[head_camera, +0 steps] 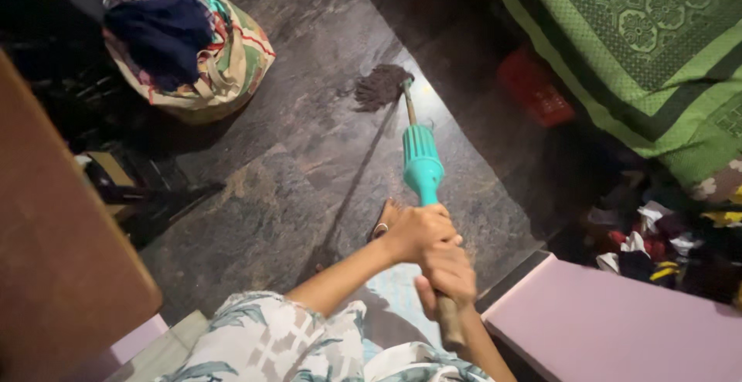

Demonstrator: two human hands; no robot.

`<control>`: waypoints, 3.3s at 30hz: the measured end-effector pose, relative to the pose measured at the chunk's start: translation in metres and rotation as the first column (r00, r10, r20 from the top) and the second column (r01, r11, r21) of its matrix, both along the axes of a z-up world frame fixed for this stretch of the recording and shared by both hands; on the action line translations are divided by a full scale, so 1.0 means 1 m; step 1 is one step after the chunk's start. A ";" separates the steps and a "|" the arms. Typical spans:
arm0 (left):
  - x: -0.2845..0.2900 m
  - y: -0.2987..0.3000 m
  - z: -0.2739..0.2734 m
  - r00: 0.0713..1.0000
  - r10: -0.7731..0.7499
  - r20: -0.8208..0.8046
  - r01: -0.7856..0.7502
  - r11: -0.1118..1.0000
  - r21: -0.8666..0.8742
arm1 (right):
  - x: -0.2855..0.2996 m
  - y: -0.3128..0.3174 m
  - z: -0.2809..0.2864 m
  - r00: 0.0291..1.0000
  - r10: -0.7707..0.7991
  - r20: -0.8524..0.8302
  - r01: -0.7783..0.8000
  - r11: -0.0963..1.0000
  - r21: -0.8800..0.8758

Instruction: The person mops a tiled floor using a teal spray mop, moving back and forth in a bedroom. The person navigates around a laundry bag and a bed while cleaning the floor surface.

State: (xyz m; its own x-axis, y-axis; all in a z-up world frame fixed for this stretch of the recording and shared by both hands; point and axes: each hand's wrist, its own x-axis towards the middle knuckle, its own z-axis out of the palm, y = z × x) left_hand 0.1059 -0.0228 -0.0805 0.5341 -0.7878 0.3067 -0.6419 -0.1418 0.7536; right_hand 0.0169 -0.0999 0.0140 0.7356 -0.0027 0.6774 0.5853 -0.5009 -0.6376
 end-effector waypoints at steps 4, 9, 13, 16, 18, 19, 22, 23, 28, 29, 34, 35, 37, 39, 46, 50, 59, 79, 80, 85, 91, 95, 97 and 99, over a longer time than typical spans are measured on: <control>0.065 -0.043 -0.048 0.998 0.057 -0.014 -0.059 0.992 -0.109 | 0.073 -0.050 -0.050 0.994 0.064 0.091 -0.054 0.993 -0.100; 0.158 -0.104 -0.109 0.994 0.097 -0.040 -0.098 0.995 -0.027 | 0.172 -0.122 -0.100 0.976 0.219 0.007 -0.209 0.941 -0.266; 0.228 -0.137 -0.125 0.999 -0.039 0.027 0.044 0.975 -0.218 | 0.224 -0.168 -0.116 0.954 0.269 -0.133 -0.288 0.944 -0.158; 0.240 -0.168 -0.117 0.991 -0.126 0.043 0.130 0.847 -0.515 | 0.233 -0.204 -0.109 0.980 0.124 -0.154 -0.148 0.976 -0.160; 0.225 -0.184 -0.105 0.988 -0.049 -0.145 0.010 0.965 -0.261 | 0.219 -0.216 -0.098 0.983 0.061 -0.172 -0.090 0.983 -0.162; 0.216 -0.188 -0.097 0.975 0.006 -0.223 -0.033 0.993 -0.116 | 0.209 -0.218 -0.089 0.979 0.066 -0.191 -0.095 0.985 -0.147; 0.182 -0.182 -0.070 0.998 -0.064 -0.026 0.063 0.997 -0.038 | 0.171 -0.208 -0.058 0.967 0.079 -0.243 -0.109 0.988 -0.110; 0.168 -0.174 -0.060 0.995 -0.099 -0.001 0.099 0.994 -0.035 | 0.156 -0.197 -0.047 0.962 0.084 -0.261 -0.112 0.989 -0.097; 0.098 -0.122 0.004 0.980 -0.198 0.022 0.199 0.979 -0.037 | 0.082 -0.126 0.021 0.950 -0.065 -0.306 0.044 0.996 -0.075; 0.087 -0.105 0.019 0.975 -0.218 -0.028 0.219 0.976 0.004 | 0.070 -0.110 0.034 0.947 -0.077 -0.310 0.065 0.997 -0.048; 0.046 -0.029 0.092 0.923 -0.380 -0.058 0.381 0.924 0.014 | 0.019 -0.028 0.091 0.938 -0.100 -0.333 0.118 0.992 0.035; 0.037 -0.015 0.103 0.911 -0.408 -0.053 0.411 0.908 0.079 | 0.010 -0.014 0.098 0.951 -0.066 -0.301 0.085 0.995 0.049; 0.014 0.009 0.120 0.883 -0.466 -0.050 0.466 0.861 0.203 | -0.008 0.010 0.108 0.971 -0.004 -0.240 0.021 0.997 0.069; -0.003 0.032 0.130 0.883 -0.466 -0.050 0.467 0.864 0.188 | -0.024 0.033 0.114 0.969 0.041 -0.243 -0.015 0.994 0.108; -0.027 0.062 0.123 0.906 -0.421 -0.048 0.420 0.907 -0.030 | -0.050 0.070 0.099 0.977 -0.070 -0.199 0.112 0.971 0.211; -0.029 0.053 0.107 0.894 -0.448 -0.019 0.448 0.891 0.069 | -0.042 0.067 0.077 0.997 -0.049 0.065 0.027 0.954 0.300; 0.021 0.001 0.080 0.888 -0.450 0.092 0.452 0.892 -0.003 | 0.007 0.009 0.060 0.992 -0.022 0.122 -0.015 0.956 0.291; 0.239 -0.189 -0.102 0.972 -0.180 -0.149 0.181 0.983 -0.010 | 0.221 -0.199 -0.121 0.983 0.029 -0.180 -0.052 0.991 -0.124; 0.238 -0.190 -0.104 0.973 -0.187 -0.136 0.185 0.982 -0.026 | 0.220 -0.197 -0.121 0.984 0.028 -0.174 -0.048 0.992 -0.113; 0.203 -0.152 -0.102 0.969 -0.180 -0.170 0.178 0.984 -0.026 | 0.180 -0.156 -0.106 0.974 -0.016 -0.225 -0.013 0.991 -0.130; 0.137 -0.044 -0.048 0.961 -0.277 -0.019 0.277 0.961 -0.009 | 0.107 -0.034 -0.043 0.967 -0.110 -0.229 0.091 0.991 -0.096; 0.085 0.051 0.020 0.925 -0.376 -0.053 0.378 0.925 0.032 | 0.053 0.062 0.023 0.933 -0.108 -0.344 0.096 0.994 -0.053; 0.057 0.090 0.055 0.912 -0.405 -0.070 0.409 0.910 0.069 | 0.023 0.098 0.058 0.931 -0.056 -0.362 0.046 0.998 -0.037; 0.034 0.121 0.087 0.869 -0.494 0.003 0.494 0.869 0.009 | -0.002 0.122 0.090 0.929 0.016 -0.369 -0.014 1.000 0.009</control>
State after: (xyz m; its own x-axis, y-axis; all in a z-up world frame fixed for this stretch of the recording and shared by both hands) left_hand 0.1401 0.0982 0.0068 0.0725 -0.9508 0.3011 -0.6337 0.1892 0.7501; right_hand 0.0149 0.0223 0.1039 0.9338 0.0070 0.3578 0.3153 -0.4891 -0.8132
